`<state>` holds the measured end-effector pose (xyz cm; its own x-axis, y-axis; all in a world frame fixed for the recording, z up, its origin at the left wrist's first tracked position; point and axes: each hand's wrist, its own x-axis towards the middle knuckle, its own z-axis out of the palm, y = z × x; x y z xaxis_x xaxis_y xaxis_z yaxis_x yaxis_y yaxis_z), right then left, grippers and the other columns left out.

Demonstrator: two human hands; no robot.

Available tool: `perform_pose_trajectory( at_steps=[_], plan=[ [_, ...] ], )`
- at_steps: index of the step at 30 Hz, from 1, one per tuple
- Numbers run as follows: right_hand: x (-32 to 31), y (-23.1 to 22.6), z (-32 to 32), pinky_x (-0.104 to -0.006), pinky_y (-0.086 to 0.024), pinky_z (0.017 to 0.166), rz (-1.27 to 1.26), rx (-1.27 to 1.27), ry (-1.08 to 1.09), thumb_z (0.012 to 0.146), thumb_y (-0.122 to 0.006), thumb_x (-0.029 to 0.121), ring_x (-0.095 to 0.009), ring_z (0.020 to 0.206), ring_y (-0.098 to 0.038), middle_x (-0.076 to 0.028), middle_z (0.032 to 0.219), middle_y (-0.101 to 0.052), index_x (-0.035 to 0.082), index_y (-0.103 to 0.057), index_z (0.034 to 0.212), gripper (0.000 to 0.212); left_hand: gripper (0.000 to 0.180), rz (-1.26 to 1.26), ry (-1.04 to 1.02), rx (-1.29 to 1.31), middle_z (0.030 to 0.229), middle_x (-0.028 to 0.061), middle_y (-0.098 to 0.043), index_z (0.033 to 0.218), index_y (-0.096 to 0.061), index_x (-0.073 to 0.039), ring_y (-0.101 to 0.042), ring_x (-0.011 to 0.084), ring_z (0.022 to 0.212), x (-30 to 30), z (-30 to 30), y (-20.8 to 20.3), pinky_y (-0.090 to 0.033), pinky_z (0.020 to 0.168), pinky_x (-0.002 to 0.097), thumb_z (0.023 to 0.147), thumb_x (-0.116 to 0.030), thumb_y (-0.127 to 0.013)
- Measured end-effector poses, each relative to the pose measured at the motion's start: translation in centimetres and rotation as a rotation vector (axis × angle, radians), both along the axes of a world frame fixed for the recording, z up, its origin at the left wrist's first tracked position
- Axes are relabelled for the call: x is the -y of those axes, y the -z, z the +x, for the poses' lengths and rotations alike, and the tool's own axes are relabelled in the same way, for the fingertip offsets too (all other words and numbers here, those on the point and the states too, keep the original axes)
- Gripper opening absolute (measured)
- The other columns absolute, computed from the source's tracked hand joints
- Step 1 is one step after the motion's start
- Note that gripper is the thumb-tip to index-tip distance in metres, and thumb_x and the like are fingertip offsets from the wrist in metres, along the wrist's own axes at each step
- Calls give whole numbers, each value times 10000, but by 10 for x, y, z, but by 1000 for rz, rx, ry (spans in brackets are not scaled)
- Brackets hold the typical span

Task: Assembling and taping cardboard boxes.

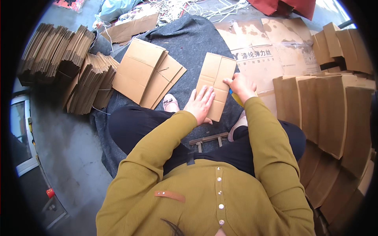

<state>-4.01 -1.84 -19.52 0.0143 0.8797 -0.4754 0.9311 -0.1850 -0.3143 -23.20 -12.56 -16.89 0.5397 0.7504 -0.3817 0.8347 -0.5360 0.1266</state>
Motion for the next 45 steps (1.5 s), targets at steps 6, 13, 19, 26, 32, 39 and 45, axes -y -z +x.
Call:
perform_pose_trajectory(
  at_steps=[6,13,19,26,32,39,45],
  plan=[
    [4,3,0,-386,-516,814,73,-23,-7,819,-681,595,-236,938,-701,-67,959,-742,176,-750,1035,477,1055,20,-114,-81,1594,165,-221,1496,-299,5,-202,338,1477,14,14,-1,-290,1124,558,692,-426,-830],
    [12,-1,1,-403,-510,833,99,-35,-26,816,-700,563,-267,974,-689,-94,1000,-732,154,-745,1024,462,1101,-126,-192,-330,1548,182,-311,1470,-333,33,-309,354,1419,-11,48,5,-283,1115,520,620,-378,-898],
    [-2,-49,15,-419,-503,851,196,-60,104,858,-663,488,-289,999,-678,-110,1002,-727,176,-741,1034,367,872,-270,-45,-534,1580,187,-286,1472,-383,9,-338,360,1426,-34,70,21,-67,1173,583,821,-476,-702],
    [-1,-186,45,-305,-511,722,662,-238,147,911,-675,311,-173,771,-657,-105,855,-711,87,-733,1042,266,440,-198,157,-551,1332,259,-567,1298,-618,-28,-464,578,1237,-22,86,23,-22,1052,796,974,-283,-464],
    [22,-225,62,-224,-493,714,768,-692,206,951,-661,178,-57,807,-571,-9,907,-671,25,-719,1068,202,433,-212,118,-534,1279,256,-608,1271,-635,-17,-502,604,1178,-25,84,-2,-31,1047,800,960,-281,-489],
    [20,-176,34,-177,-407,642,723,-897,297,949,-663,152,-17,736,-479,50,843,-602,36,-725,1087,191,467,-137,335,-432,1389,117,-571,1345,-593,-110,-465,281,1347,-46,31,32,-101,1150,637,947,-344,-522],
    [20,-145,41,-185,-444,736,452,-1087,415,907,-605,25,-30,771,-521,29,870,-607,3,-562,1322,418,438,-227,276,-358,1406,56,-564,1342,-599,-140,-479,204,1336,-60,15,-9,-160,1167,541,982,-335,-445]
  ],
)
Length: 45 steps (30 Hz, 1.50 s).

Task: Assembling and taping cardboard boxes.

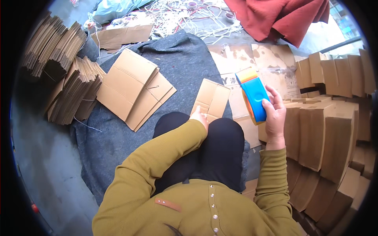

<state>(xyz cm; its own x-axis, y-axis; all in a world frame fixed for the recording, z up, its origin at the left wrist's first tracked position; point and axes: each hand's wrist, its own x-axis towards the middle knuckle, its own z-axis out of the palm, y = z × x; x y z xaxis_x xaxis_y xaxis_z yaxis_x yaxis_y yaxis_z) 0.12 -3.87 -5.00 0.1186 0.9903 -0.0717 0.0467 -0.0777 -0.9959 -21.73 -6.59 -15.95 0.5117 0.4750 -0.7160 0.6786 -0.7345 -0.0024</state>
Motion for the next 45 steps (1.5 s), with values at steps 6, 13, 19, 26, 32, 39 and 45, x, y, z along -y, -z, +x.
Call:
perform_pose_trajectory(
  at_steps=[6,13,19,26,32,39,45],
  plan=[
    [3,18,31,-250,-479,859,25,-72,-92,857,-667,114,-118,942,-618,-95,1069,-681,-62,-609,1194,384,345,-619,-527,526,1053,157,-706,1210,-658,-95,-668,303,1006,-58,-29,-11,-507,875,374,900,-237,-604],
    [0,13,36,-230,-493,788,-9,58,-193,817,-726,182,-96,865,-636,-75,988,-702,-53,-639,1145,413,464,-1067,-1464,1561,931,31,-617,1129,-620,-14,-580,108,840,-84,-11,-34,-503,811,266,1006,-448,-509],
    [-7,22,35,-237,-506,797,-88,110,-245,814,-729,130,-96,860,-642,-73,974,-708,-45,-643,1144,383,274,-1107,-1434,1468,910,28,-633,1067,-649,-20,-581,90,809,-97,0,-35,-508,723,251,948,-266,-631],
    [-4,29,42,-238,-526,765,-208,157,-328,808,-740,123,-100,836,-653,-82,947,-709,-46,-637,1139,386,149,-913,-1476,1305,799,36,-663,958,-694,4,-610,102,679,-91,-9,-18,-527,658,252,933,-142,-668],
    [-8,32,59,-225,-520,730,-294,229,-349,808,-730,102,-85,770,-641,-66,886,-702,-42,-649,1115,348,156,-785,-1684,1295,798,38,-660,935,-691,5,-614,106,681,-110,-71,8,-535,636,263,895,-146,-702],
    [-60,63,28,-222,-486,646,-349,408,-429,818,-743,135,-52,707,-585,-27,796,-681,1,-688,1074,295,174,-744,-1840,1258,747,16,-639,856,-683,-36,-580,93,646,-134,-88,71,-506,616,252,865,-200,-740],
    [-72,78,24,-223,-483,642,-362,377,-483,824,-743,148,-49,704,-583,-20,775,-677,19,-691,1076,287,178,-798,-1851,1255,775,11,-644,871,-688,-30,-577,92,647,-124,-90,106,-507,621,252,882,-203,-728]
  ],
)
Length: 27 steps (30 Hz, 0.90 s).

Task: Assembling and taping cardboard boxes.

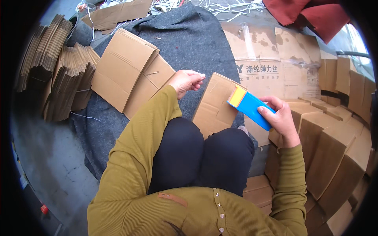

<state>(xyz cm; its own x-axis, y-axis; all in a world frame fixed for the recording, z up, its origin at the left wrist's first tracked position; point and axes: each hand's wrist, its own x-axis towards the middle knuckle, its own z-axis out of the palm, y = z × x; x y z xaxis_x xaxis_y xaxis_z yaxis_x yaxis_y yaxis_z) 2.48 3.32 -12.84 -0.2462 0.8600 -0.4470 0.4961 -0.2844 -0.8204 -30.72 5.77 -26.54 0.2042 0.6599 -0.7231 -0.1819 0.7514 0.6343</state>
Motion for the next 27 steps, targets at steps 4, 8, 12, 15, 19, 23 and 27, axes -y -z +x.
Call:
perform_pose_trajectory(
  at_steps=[4,8,12,15,19,23,27],
  plan=[
    [-1,6,2,-219,-472,629,-15,27,-3,822,-738,140,-42,694,-567,-12,762,-667,19,-694,1068,278,197,49,-4,-48,793,21,-656,951,-718,-17,-575,95,666,7,19,11,-505,611,260,906,-208,-697],
    [-1,10,6,-219,-461,616,-12,55,-4,818,-735,133,-39,681,-551,-7,745,-656,20,-696,1067,276,207,30,7,-298,768,36,-668,1005,-741,-36,-615,94,734,12,42,0,-537,670,290,918,-212,-673],
    [-2,13,9,-223,-466,623,-15,32,5,819,-739,140,-42,688,-555,-13,756,-660,20,-696,1072,284,374,261,250,-651,1013,109,-727,1242,-672,-128,-710,270,864,19,47,5,-584,677,390,979,-336,-508],
    [0,12,11,-228,-480,647,4,40,2,818,-743,146,-48,707,-566,-20,777,-666,19,-694,1077,293,471,-131,342,-518,1180,176,-668,1390,-537,-120,-692,330,966,18,48,0,-553,857,420,972,-337,-514],
    [-1,15,10,-234,-493,673,-27,-14,12,821,-744,160,-55,724,-578,-21,787,-664,17,-692,1084,304,429,608,230,-1089,1308,203,-572,1317,-561,-32,-589,346,1119,8,38,18,-465,991,427,933,-223,-589],
    [0,20,16,-243,-494,678,-8,-5,-7,830,-736,180,-64,731,-580,-23,776,-654,14,-687,1093,314,304,1253,502,-778,1270,135,-619,1189,-644,-54,-531,304,1233,-41,61,-35,-420,1034,406,951,-225,-565],
    [0,28,25,-263,-499,682,-4,-1,-28,818,-742,230,-89,732,-593,-59,774,-656,8,-675,1102,367,367,730,1031,-599,1129,132,-700,1220,-687,-169,-652,313,1060,-49,86,-49,-487,958,403,957,-366,-525]
  ],
)
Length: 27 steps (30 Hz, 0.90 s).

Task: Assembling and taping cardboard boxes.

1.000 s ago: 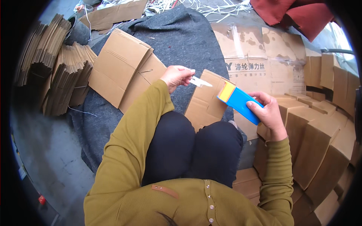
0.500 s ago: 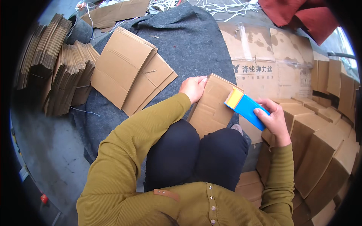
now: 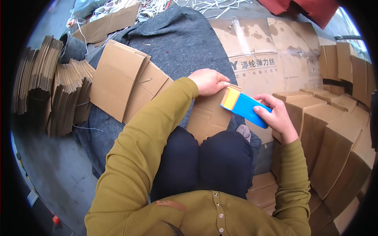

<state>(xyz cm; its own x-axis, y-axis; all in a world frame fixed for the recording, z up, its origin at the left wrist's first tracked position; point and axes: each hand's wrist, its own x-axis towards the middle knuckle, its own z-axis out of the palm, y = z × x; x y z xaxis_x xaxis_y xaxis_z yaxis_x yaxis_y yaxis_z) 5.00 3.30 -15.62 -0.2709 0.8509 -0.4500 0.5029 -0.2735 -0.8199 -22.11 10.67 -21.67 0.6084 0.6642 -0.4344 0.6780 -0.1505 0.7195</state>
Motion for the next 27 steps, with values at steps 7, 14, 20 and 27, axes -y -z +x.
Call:
perform_pose_trajectory(
  at_steps=[7,14,20,27],
  plan=[
    [-1,-15,-4,-314,-527,726,19,66,-61,798,-748,304,-164,780,-655,-137,828,-682,1,-664,1099,436,371,11,229,-305,1218,121,-668,1296,-637,-189,-637,298,1105,-13,19,-23,-494,946,385,953,-271,-524],
    [2,-9,-1,-271,-499,689,63,65,-59,789,-746,275,-109,744,-605,-81,786,-653,-17,-664,1076,418,346,-205,109,-213,1278,73,-649,1289,-647,-305,-604,261,1184,-11,26,-10,-442,1031,355,967,-317,-520],
    [2,-36,30,-295,-519,685,-86,163,-59,750,-770,332,-120,746,-631,-115,777,-679,-44,-685,913,418,319,-194,98,-183,1215,48,-685,1250,-674,-310,-625,245,1140,-13,24,-7,-455,1003,351,968,-378,-541],
    [20,-46,107,-253,-481,649,-153,152,-4,753,-769,292,-78,710,-568,-42,740,-634,-34,-651,866,364,299,-217,82,-139,1188,55,-695,1213,-697,-286,-634,233,1120,-17,22,4,-457,997,348,968,-367,-546]
  ],
)
